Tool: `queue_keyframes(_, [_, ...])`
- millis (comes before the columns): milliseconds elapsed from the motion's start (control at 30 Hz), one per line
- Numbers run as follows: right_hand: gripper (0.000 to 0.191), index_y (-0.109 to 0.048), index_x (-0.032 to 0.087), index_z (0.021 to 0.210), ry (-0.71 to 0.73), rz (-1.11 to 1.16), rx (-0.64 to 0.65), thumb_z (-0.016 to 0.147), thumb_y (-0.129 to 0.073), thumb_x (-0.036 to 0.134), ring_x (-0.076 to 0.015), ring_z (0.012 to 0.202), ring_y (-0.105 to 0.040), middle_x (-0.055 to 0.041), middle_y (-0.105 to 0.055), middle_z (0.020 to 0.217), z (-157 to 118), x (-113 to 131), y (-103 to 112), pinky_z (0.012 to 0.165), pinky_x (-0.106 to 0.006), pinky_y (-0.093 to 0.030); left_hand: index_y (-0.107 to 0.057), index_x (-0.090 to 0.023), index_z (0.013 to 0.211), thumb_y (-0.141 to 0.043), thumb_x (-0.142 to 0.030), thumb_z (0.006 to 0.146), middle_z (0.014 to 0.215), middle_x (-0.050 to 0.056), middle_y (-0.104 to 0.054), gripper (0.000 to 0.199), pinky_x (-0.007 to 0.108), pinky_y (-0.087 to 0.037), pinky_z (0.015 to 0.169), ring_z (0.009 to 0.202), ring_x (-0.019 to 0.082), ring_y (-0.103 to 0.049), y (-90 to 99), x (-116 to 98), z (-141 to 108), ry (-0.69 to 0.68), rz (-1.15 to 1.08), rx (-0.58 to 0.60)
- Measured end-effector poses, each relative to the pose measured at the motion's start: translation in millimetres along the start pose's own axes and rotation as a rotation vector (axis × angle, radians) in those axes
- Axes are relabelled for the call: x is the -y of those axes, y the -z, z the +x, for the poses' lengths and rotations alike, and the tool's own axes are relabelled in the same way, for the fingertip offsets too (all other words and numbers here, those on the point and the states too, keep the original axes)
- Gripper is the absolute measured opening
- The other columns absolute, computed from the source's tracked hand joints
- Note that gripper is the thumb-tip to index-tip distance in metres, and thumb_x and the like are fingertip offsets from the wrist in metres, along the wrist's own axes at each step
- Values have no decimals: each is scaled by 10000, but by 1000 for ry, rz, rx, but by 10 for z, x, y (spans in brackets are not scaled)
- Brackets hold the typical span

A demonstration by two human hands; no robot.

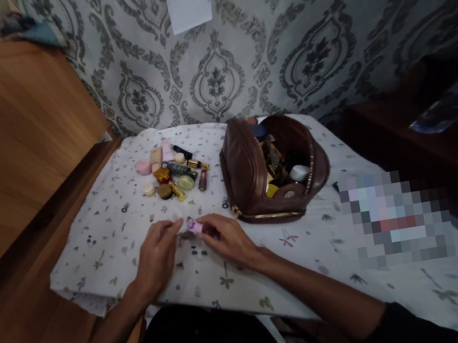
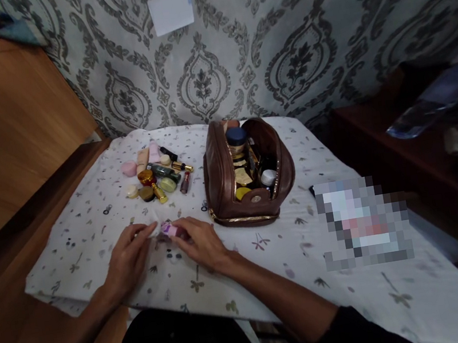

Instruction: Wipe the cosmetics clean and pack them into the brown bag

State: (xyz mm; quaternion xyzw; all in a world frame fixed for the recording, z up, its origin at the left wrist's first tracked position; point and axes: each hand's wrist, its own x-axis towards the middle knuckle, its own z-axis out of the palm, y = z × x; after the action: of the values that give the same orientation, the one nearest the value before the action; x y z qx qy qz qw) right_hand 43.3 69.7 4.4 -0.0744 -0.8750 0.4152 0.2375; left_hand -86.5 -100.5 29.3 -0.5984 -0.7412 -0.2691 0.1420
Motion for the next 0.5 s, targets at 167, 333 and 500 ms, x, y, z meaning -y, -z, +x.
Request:
queue_keyframes(167, [165,-650,164,980,-128,146,-15,880,-586,278,-130,651,-579,-1,-654,742,37,48,57,613,-238,-437,-456,-253,1398,-395,-68,936,1071,99,-588,501,358,-525,789,954,224,-553,-107,-152,-42,-109,132,19])
queue_keyframes(333, [185,-638,166,942,-133,143,-2,891,-553,322,-123,596,-539,8,-624,701,48,59,87,576,-232,-399,-498,-247,1348,-391,-91,940,1071,90,-588,450,340,-527,778,978,222,-565,-96,95,49,16,249,18])
queue_keyframes(500, [226,-625,162,988,-137,123,-6,914,-514,344,-127,581,-526,11,-605,683,59,44,92,580,-240,-391,-548,-213,1282,-369,-169,976,1072,76,-580,357,304,-514,751,937,197,-576,-43,309,199,128,252,26])
